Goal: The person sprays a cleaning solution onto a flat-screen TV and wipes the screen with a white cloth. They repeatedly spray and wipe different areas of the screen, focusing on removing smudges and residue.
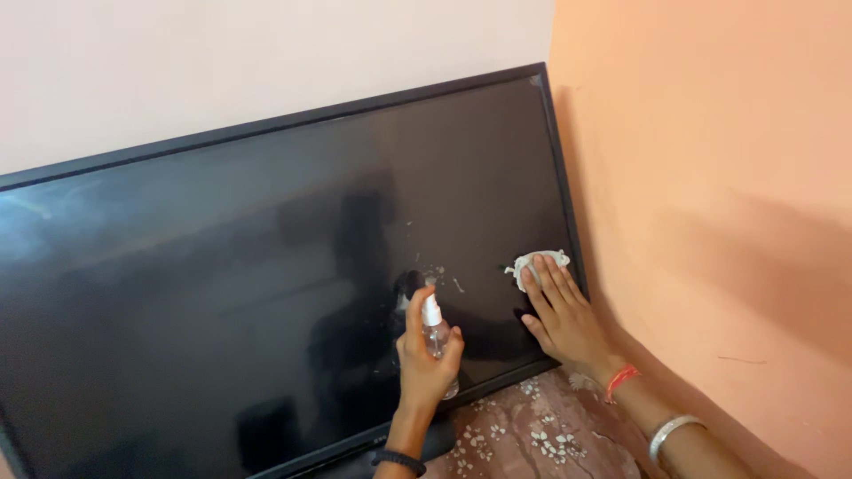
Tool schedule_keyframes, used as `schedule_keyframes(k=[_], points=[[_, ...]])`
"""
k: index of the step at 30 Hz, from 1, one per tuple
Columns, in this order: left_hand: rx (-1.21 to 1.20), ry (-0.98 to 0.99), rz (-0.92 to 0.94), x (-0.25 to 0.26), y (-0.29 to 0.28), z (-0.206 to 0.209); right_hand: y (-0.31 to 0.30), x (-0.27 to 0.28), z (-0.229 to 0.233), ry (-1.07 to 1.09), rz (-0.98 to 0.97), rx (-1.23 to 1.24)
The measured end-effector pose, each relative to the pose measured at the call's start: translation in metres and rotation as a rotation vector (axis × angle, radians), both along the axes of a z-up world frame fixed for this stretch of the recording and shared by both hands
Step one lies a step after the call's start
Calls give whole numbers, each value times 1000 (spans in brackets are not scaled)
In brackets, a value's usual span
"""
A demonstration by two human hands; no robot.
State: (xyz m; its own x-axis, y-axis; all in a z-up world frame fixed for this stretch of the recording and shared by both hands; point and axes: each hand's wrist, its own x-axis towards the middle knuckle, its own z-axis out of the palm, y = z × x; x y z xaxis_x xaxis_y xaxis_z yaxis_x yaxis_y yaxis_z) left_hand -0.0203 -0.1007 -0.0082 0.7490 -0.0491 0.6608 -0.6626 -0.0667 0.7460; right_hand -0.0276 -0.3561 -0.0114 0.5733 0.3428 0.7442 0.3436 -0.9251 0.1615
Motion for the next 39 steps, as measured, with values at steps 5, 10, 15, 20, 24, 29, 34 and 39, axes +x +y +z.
schedule_keyframes(k=[5,10,15,20,24,29,34,39], points=[[9,14,-3,3,-2,-4,-9,38,45,-69,-60,37],[33,-15,10,4,1,-7,-8,64,99,-72,-98,82],[-1,-26,-15,4,1,-10,-13,17,33,-24,-104,-2],[14,-21,-23,4,2,-9,-23,-10,-6,5,-101,-20],[30,-2,-18,3,3,-10,-16,24,46,-40,-157,-14],[24,-44,-5,2,3,-11,-5,78,144,-98,-207,-5],[11,-52,-31,3,5,-12,-2,107,187,-98,-148,51],[-4,-100,-15,5,5,-13,-2,80,141,-107,-164,-1]])
